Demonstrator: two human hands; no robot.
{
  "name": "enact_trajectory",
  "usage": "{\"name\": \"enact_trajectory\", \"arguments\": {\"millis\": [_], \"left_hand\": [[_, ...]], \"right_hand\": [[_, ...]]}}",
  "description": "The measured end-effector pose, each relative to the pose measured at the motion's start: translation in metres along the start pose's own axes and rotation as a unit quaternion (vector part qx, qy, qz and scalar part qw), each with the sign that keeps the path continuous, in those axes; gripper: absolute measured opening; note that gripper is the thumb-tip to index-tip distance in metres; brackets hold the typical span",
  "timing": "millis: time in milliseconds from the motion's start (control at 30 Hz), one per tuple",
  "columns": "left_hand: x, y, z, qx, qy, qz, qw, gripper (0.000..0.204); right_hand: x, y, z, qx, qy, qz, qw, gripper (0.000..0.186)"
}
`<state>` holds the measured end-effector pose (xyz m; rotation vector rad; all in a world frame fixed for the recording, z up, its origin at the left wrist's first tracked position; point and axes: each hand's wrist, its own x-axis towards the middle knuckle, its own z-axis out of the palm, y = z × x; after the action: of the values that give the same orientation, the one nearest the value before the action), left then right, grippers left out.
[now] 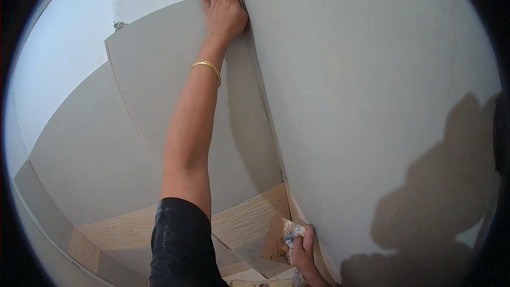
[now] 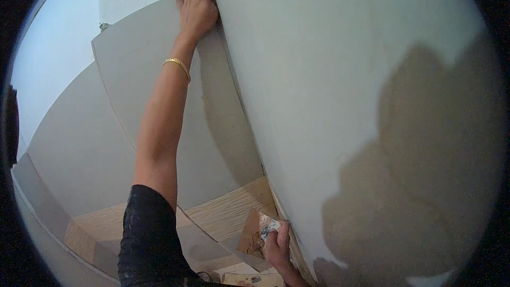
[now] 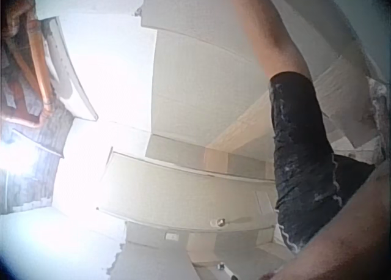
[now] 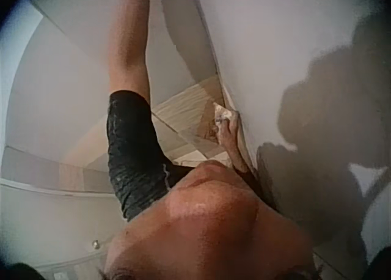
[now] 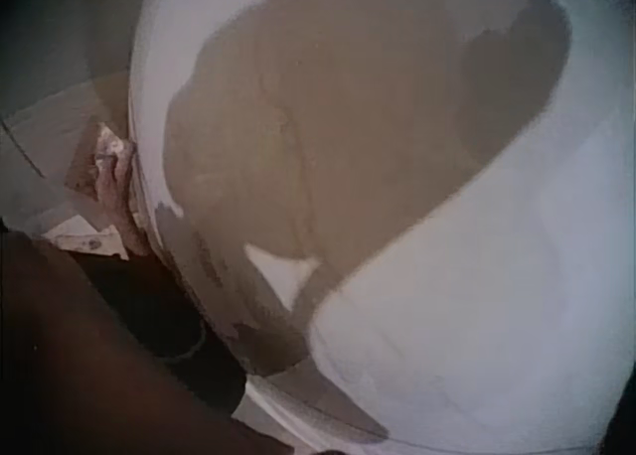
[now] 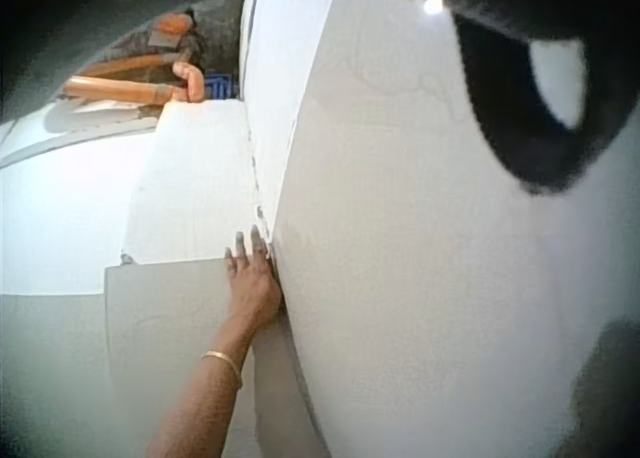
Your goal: Applying grout or adhesive to the joints between wall tiles.
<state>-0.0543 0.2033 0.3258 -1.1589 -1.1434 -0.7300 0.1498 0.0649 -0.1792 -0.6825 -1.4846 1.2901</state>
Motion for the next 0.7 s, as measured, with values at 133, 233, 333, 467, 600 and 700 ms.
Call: {"name": "enact_trajectory", "arguments": {"millis": [133, 233, 333, 467, 600, 700], "left_hand": [[0.0, -0.001, 0.0, 0.016, -0.014, 0.021, 1.0, 0.066], [-0.006, -0.003, 0.0, 0.066, -0.084, 0.033, 0.994, 0.066], [-0.021, -0.006, 0.001, 0.071, -0.013, 0.067, 0.995, 0.073], [-0.03, -0.023, -0.007, 0.074, 0.011, 0.123, 0.99, 0.078], [-0.016, -0.045, -0.026, -0.159, 0.059, 0.038, 0.985, 0.081], [-0.006, -0.047, -0.028, -0.182, 0.052, 0.045, 0.981, 0.079]], "right_hand": [[0.0, -0.005, 0.001, 0.054, -0.01, 0.002, 0.999, 0.025], [0.0, -0.011, 0.004, 0.058, -0.004, 0.023, 0.998, 0.024], [0.001, -0.017, 0.003, 0.043, 0.004, 0.022, 0.999, 0.023], [0.001, -0.022, 0.002, -0.024, 0.004, 0.004, 1.0, 0.024], [0.001, -0.02, 0.004, 0.007, 0.015, 0.013, 1.0, 0.025], [0.002, -0.015, 0.003, -0.013, 0.01, -0.021, 1.0, 0.025]]}}
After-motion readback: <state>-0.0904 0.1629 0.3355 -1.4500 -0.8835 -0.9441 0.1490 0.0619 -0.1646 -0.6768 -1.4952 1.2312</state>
